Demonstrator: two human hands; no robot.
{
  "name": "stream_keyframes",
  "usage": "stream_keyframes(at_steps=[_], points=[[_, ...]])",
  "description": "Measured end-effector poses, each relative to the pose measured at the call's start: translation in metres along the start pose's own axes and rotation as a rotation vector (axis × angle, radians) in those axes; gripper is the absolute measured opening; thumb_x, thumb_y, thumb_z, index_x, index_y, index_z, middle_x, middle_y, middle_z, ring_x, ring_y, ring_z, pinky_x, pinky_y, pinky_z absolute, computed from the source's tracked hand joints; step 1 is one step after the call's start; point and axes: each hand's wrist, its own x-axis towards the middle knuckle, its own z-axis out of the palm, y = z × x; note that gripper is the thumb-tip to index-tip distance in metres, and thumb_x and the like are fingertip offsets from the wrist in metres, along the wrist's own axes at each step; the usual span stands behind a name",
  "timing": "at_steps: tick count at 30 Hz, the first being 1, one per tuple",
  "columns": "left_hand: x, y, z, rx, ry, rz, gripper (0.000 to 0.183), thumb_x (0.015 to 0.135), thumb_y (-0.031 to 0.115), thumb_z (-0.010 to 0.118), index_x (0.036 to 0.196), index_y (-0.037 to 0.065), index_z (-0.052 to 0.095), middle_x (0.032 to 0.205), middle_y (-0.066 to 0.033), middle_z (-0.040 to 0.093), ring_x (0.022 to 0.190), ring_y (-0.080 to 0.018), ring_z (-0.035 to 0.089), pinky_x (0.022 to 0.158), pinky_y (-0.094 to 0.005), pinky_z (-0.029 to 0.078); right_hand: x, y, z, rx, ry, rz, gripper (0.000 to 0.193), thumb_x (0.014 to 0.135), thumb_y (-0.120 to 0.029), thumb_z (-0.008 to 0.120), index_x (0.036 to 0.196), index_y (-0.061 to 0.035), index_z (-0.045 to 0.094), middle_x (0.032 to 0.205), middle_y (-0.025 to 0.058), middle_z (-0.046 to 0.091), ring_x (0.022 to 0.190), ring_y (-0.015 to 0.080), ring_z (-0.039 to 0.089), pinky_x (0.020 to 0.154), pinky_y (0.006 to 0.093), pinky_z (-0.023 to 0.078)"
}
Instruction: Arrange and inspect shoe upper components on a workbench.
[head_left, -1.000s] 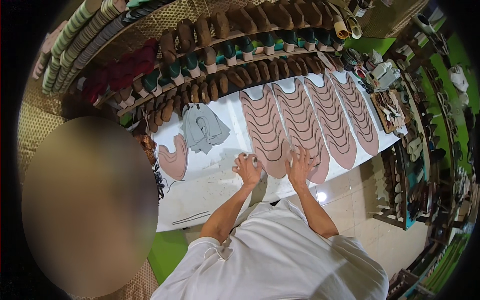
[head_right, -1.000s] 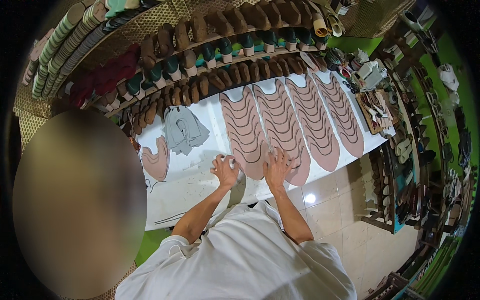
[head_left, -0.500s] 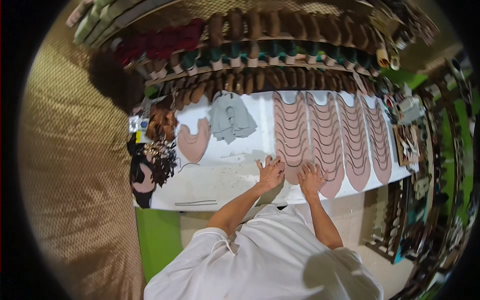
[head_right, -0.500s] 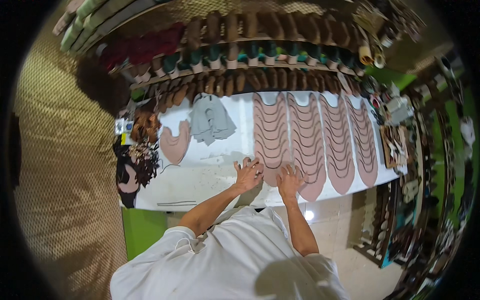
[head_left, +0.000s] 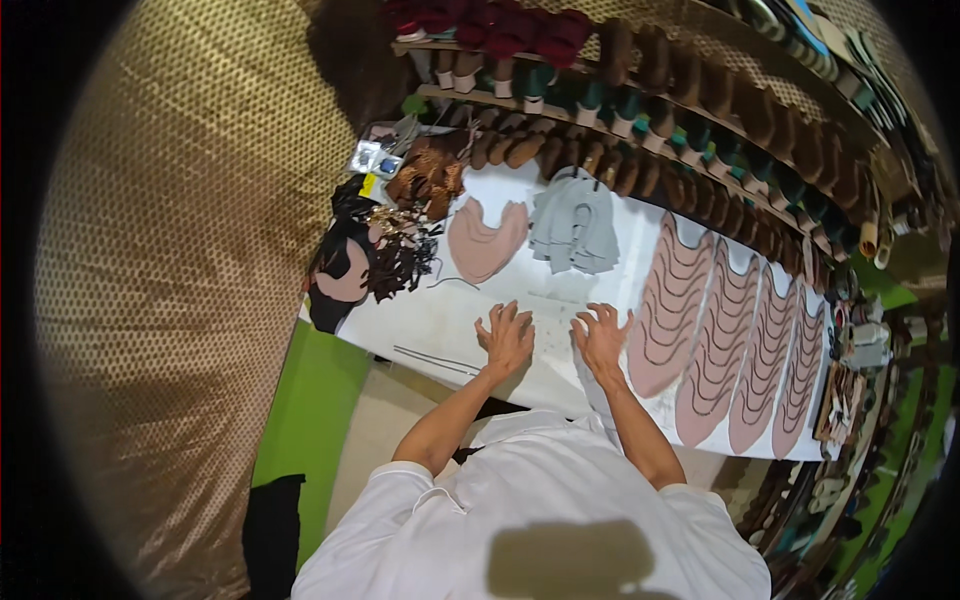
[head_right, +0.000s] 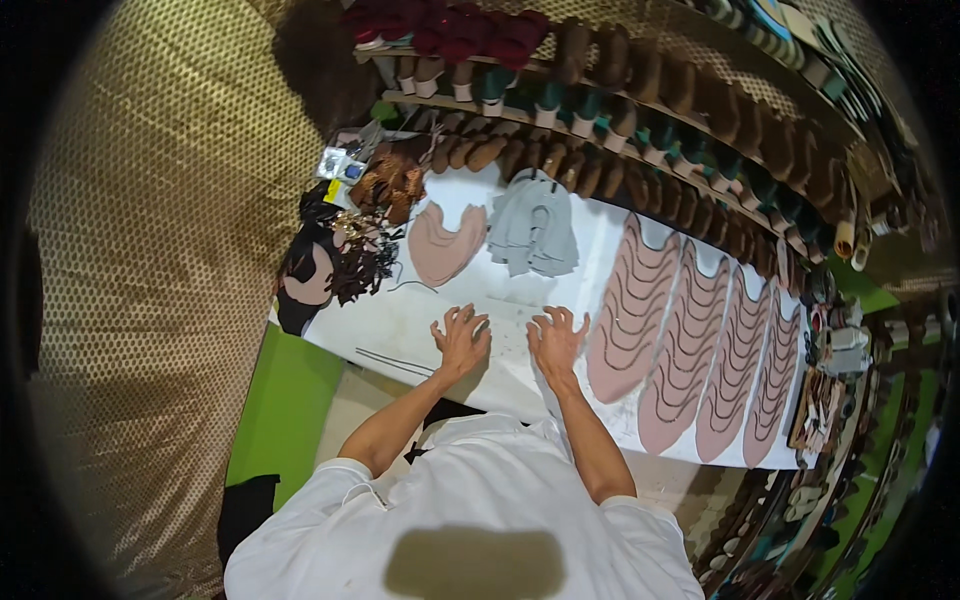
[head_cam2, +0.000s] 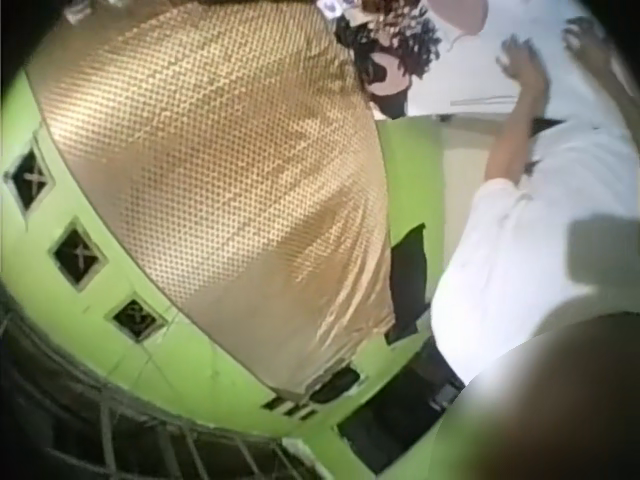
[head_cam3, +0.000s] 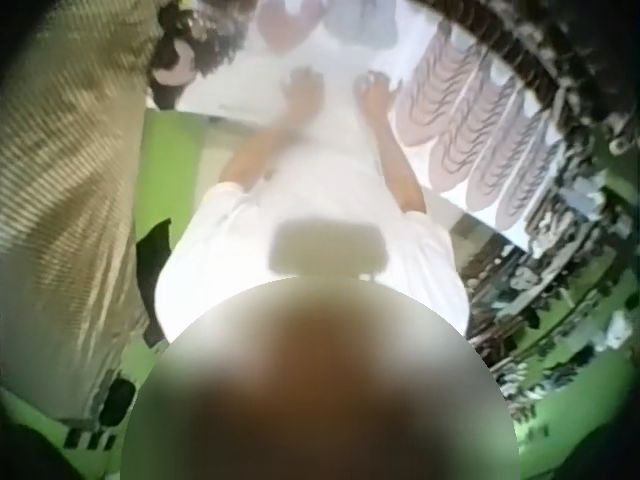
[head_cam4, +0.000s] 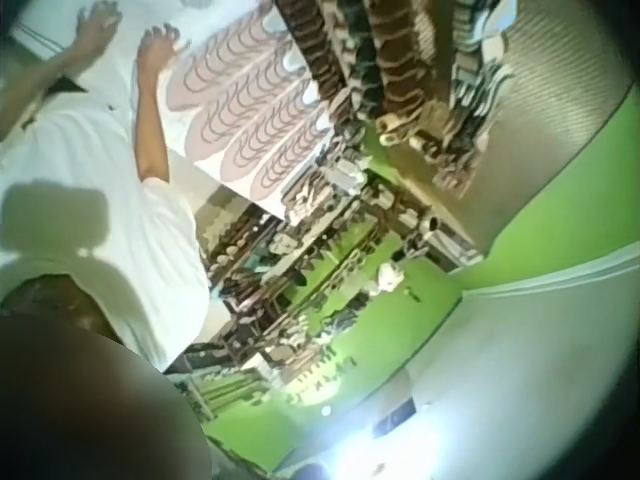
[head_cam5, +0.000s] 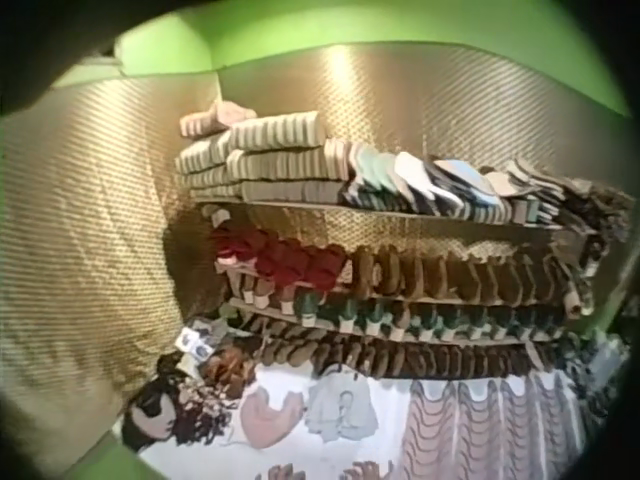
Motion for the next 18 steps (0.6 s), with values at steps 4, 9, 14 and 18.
stream_keyframes(at_steps=[4,9,14,18], points=[[0.007,-0.047,-0.027,-0.025,0.041,-0.099,0.032,0.089,0.03,0.073,0.119,0.02,0.075,0.151,-0.0094,0.052,0.145,-0.0326,0.037,0.11,-0.0726,0.017,0.049,-0.059,0.035,0.055,-0.05,-0.162,0.016,0.09,-0.026,0.073,0.1,-0.0153,0.081,0.121,0.0023,0.068,0.126,0.0248,0.055,0.119,0.0703,0.017],[0.02,-0.092,-0.059,-0.035,-0.021,-0.129,0.029,0.09,0.029,0.072,0.116,0.018,0.076,0.153,-0.0119,0.05,0.146,-0.0336,0.035,0.111,-0.0729,0.016,0.102,-0.12,0.083,0.125,-0.101,-0.286,0.012,0.09,-0.023,0.074,0.097,-0.015,0.08,0.118,0.0012,0.068,0.124,0.023,0.056,0.119,0.0687,0.018],[0.042,-0.126,-0.082,-0.054,-0.057,-0.063,0.027,0.092,0.024,0.067,0.117,0.017,0.076,0.154,-0.0123,0.048,0.146,-0.0352,0.034,0.113,-0.0721,0.014,0.145,-0.149,0.112,0.079,-0.212,-0.366,0.011,0.083,-0.024,0.08,0.09,-0.0149,0.079,0.112,0.0001,0.067,0.121,0.0222,0.057,0.119,0.0665,0.02],[0.058,-0.151,-0.092,-0.085,-0.093,0.021,0.025,0.092,0.021,0.068,0.116,0.016,0.075,0.154,-0.0134,0.047,0.147,-0.0363,0.033,0.113,-0.0712,0.012,0.164,-0.153,0.115,0.01,-0.349,-0.359,0.013,0.078,-0.027,0.084,0.087,-0.0176,0.079,0.108,0.0002,0.067,0.118,0.0232,0.059,0.119,0.0655,0.021]])
